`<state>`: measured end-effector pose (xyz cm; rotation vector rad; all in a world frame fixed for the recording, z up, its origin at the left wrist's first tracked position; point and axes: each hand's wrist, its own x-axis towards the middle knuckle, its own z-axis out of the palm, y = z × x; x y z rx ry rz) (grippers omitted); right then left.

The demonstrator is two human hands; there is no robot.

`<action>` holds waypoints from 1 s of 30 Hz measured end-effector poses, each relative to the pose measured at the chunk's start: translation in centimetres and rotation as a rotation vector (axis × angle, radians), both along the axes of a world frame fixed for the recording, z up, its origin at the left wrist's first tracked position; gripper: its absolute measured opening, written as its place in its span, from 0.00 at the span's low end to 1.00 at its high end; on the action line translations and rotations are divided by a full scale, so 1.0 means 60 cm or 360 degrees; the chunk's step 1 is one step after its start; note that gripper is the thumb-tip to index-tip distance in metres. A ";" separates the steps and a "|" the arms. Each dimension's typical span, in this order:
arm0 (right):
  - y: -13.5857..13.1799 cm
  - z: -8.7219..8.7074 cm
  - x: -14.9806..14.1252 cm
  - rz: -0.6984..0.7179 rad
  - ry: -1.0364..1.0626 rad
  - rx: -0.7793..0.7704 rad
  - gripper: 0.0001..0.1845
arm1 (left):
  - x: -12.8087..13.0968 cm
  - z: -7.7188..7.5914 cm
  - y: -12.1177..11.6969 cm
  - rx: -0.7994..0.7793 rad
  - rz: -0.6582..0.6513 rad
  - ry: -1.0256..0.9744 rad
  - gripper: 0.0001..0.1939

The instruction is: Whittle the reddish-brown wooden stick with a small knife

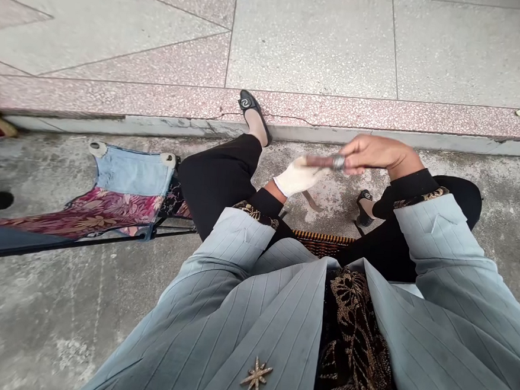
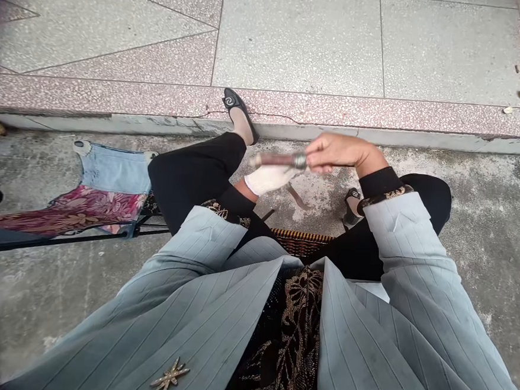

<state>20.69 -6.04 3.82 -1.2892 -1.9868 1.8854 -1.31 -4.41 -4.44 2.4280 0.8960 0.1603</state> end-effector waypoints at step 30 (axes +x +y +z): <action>-0.006 -0.045 -0.045 0.0646 -0.0563 -0.0213 0.17 | -0.009 -0.016 0.009 0.0289 -0.0143 0.0339 0.21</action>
